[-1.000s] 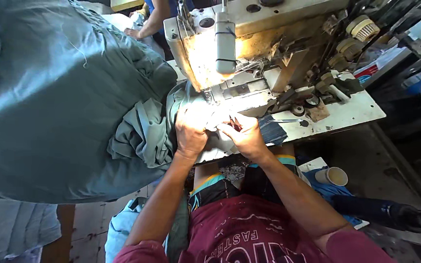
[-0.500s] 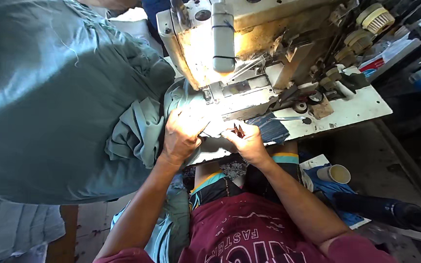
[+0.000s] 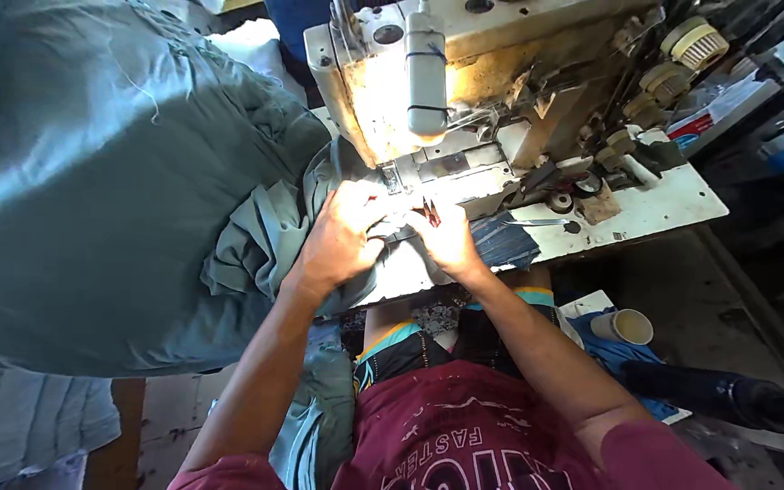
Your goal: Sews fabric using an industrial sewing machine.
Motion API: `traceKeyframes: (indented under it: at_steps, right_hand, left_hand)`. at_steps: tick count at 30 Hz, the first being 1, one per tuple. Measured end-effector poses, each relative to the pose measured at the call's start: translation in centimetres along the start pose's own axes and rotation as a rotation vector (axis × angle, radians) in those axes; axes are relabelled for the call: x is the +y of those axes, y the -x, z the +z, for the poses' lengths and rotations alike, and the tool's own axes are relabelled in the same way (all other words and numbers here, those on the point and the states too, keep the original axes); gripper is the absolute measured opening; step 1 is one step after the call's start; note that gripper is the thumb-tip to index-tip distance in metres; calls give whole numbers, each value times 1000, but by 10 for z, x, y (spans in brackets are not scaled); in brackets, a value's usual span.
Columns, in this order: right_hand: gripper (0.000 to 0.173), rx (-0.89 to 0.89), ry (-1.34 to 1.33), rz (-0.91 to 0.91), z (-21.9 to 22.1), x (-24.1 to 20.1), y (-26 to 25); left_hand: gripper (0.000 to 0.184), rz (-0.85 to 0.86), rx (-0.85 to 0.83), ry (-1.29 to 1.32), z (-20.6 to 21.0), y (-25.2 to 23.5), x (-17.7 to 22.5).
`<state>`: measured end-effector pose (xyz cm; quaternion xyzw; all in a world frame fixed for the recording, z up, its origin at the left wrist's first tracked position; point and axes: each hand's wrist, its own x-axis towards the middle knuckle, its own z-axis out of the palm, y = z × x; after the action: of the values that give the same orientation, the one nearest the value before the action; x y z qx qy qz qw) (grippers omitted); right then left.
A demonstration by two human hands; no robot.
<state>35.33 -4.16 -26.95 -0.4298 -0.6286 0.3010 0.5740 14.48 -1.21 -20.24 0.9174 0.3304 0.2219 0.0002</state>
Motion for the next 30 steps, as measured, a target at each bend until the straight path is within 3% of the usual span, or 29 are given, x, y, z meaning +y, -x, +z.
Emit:
traceKeyframes:
  at_steps: [3, 6, 9, 12, 16, 18, 21, 25, 28, 30]
  right_hand:
    - [15, -26, 19, 16, -2, 2, 7]
    - [18, -35, 80, -18, -3, 2, 6]
    - [18, -53, 142, -53, -2, 1, 3]
    - [19, -142, 199, -88, -8, -16, 0]
    - [21, -420, 165, -200, -21, -28, 7]
    - [22, -478, 96, -190, -29, -29, 28]
    - [18, -450, 111, -162, -39, -27, 61]
    - [18, -355, 137, -153, -38, -21, 81]
    - [16, -282, 104, -122, -36, -25, 84]
    - [15, -252, 88, -93, -35, -27, 86]
  left_hand:
    - [43, -35, -129, -29, -18, 12, -4]
    - [58, -193, -174, -216, -54, 33, -33]
    - [54, -318, -90, -240, -92, 53, -41]
    - [35, -251, 66, 8, -105, 63, 0]
    - [24, -71, 139, 260, -74, 63, 41]
    - [21, 1, 157, 335, -48, 66, 49]
    - [22, 46, 195, 292, -4, 70, 55]
    - [41, 29, 399, -31, 59, 69, 63]
    - [35, 3, 491, -191, 87, 61, 49]
    - [27, -21, 468, -222, 84, 61, 34]
